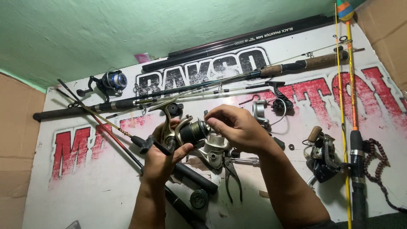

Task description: Repairing and assembling various components of a fishing reel on a workbench.

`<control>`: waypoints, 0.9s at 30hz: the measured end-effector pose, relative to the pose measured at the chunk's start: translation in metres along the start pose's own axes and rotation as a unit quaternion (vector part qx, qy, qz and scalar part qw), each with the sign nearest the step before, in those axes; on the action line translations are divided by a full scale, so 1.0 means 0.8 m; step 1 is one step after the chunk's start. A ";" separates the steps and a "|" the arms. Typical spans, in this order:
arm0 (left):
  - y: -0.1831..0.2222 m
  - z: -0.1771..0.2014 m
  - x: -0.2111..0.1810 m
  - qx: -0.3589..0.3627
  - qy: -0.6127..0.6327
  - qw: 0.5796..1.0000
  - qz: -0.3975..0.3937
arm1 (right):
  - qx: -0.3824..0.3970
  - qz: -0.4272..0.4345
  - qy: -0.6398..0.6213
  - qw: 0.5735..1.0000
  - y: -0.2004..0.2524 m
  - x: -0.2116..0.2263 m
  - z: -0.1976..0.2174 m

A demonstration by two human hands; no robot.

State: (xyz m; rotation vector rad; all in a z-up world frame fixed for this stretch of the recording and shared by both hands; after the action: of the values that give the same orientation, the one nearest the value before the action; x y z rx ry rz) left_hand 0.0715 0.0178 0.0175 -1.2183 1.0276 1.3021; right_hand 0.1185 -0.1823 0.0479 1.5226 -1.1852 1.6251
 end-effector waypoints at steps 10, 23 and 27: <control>-0.002 0.003 0.017 -0.021 0.054 0.998 0.017 | 0.021 0.117 0.091 0.989 -0.002 0.030 -0.010; 0.000 0.003 0.006 -0.008 0.017 1.000 -0.002 | 0.028 0.079 0.031 0.996 -0.002 0.029 -0.009; -0.002 0.008 0.009 -0.009 0.005 1.000 -0.007 | 0.018 0.049 0.020 0.998 -0.001 0.014 -0.002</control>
State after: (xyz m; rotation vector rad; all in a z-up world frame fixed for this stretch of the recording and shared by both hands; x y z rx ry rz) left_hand 0.0728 0.0253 0.0114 -1.2451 1.0144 1.2979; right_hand 0.1170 -0.1821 0.0595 1.4685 -1.2322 1.7416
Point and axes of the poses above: each hand's wrist, its own y-axis away from the middle knuckle, its own z-axis out of the back of the hand, x = y × z, the point moved 9 cm from there along -y, towards the middle knuckle, and after that the axes turned 10 degrees about -y, right-handed, at the moved point
